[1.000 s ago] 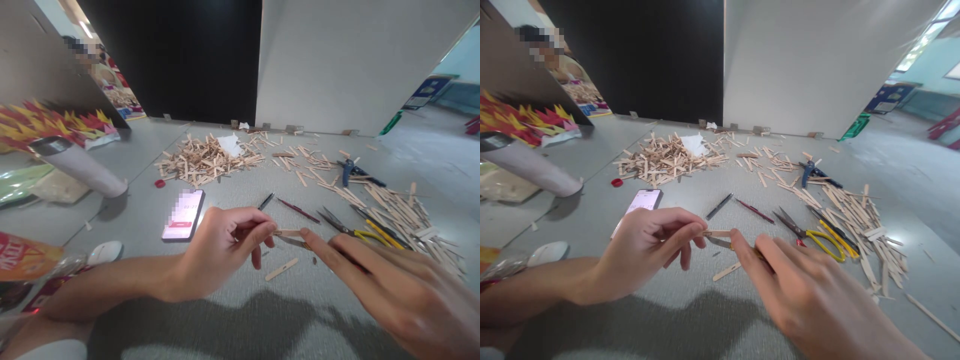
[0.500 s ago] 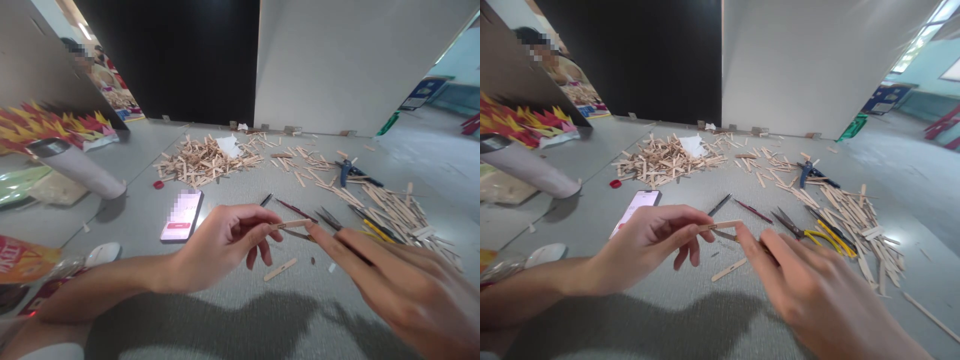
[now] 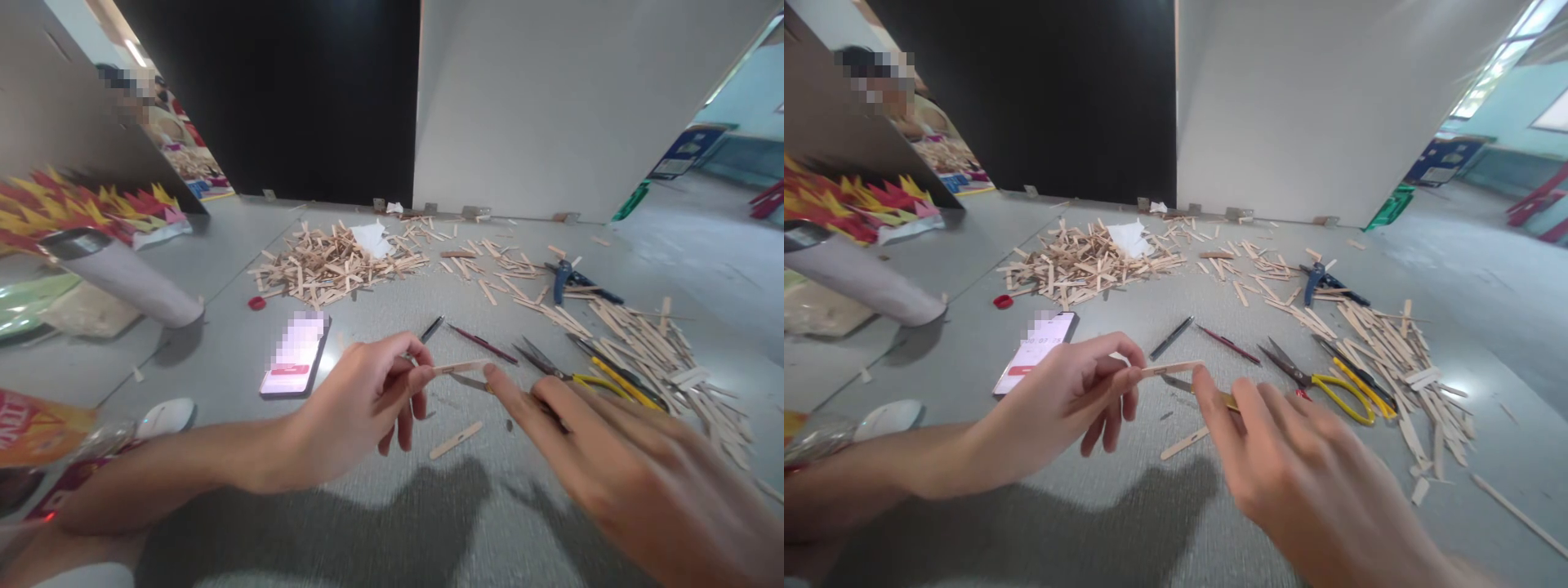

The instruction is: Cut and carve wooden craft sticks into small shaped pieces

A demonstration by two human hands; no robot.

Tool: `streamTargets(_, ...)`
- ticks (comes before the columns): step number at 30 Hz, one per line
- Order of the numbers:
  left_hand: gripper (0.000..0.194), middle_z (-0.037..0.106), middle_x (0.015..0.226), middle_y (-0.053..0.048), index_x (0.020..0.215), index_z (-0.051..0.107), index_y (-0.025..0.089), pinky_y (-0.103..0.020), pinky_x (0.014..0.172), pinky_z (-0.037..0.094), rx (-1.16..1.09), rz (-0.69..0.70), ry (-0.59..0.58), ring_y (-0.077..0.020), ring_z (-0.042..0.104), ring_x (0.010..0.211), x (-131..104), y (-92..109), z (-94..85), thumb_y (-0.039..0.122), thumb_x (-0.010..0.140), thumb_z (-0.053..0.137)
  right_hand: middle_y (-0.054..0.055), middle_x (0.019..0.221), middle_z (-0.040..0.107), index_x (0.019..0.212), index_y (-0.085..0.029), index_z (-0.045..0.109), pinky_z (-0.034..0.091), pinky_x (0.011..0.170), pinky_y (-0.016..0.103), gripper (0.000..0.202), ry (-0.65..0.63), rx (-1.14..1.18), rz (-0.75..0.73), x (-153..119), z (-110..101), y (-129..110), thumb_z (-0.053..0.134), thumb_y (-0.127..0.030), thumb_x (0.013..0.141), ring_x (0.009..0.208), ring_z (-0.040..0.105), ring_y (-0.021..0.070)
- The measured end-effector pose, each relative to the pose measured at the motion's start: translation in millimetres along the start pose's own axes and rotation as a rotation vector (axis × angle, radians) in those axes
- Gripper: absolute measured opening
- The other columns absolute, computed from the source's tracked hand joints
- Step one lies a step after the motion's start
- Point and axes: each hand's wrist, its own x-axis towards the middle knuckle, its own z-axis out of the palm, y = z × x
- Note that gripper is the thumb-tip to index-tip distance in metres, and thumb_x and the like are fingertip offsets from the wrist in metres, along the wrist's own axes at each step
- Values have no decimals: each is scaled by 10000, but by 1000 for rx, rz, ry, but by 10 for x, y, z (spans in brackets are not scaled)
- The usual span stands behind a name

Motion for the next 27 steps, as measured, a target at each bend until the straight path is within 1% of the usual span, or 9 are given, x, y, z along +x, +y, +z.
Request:
streamTargets(2,206,623,685,52,960,530,192,-128,343,423,26,-35,-5,-94,629,427,29,-16,-11,339,1099,493,31,666,694,1263,-43,732,464,491,337,674,-11,1,14,25,63,-31,383,117,710,489,662,197)
streamTargets(6,275,647,732,11,880,570,169,-141,358,457,96,-97,-41,-112,677,477,114,-44,-46,312,1092,470,46,738,750,1258,-52,768,491,505,315,659,-47,35,-3,61,204,-38,527,59,655,543,693,197)
streamTargets(8,292,645,717,7,867,588,160,-142,365,457,124,-93,-47,-115,683,482,147,-63,-60,291,1091,454,45,756,772,1253,-62,780,499,503,301,679,-63,41,-22,76,258,-20,571,47,616,545,697,192)
streamTargets(10,297,637,694,13,868,591,161,-144,369,452,141,-70,-32,-114,679,473,166,-77,-68,281,1093,440,53,775,790,1250,-57,784,496,492,287,689,-71,36,-35,90,295,2,565,57,607,544,703,185)
streamTargets(13,301,636,682,17,863,584,167,-148,373,435,156,-33,-10,-112,672,463,170,-71,-69,283,1097,436,68,755,779,1213,-34,795,473,466,285,623,-50,-3,-29,111,317,25,503,98,678,501,683,176)
streamTargets(15,301,637,674,18,855,583,169,-148,375,416,173,-5,-2,-106,664,453,163,-53,-71,284,1097,444,61,707,741,1157,-38,809,453,455,295,569,-22,-34,-25,128,309,24,458,119,738,476,663,180)
streamTargets(18,317,631,649,25,830,575,173,-146,392,406,217,48,26,-94,653,440,151,-37,-71,294,1099,456,41,644,672,1123,-55,817,422,447,308,543,-3,-74,-13,153,276,-11,432,120,782,456,642,194)
streamTargets(21,335,627,629,26,804,559,177,-140,407,399,267,84,57,-84,644,434,139,-55,-56,285,1100,446,32,608,633,1125,-48,814,392,433,305,539,8,-111,-6,166,238,-75,417,118,802,437,625,195)
streamTargets(27,354,609,622,27,772,532,183,-138,411,364,299,107,28,-75,636,437,101,-84,-5,260,1098,418,31,605,631,1126,-38,798,366,427,298,537,-20,-103,2,145,192,-178,408,122,793,433,622,190)
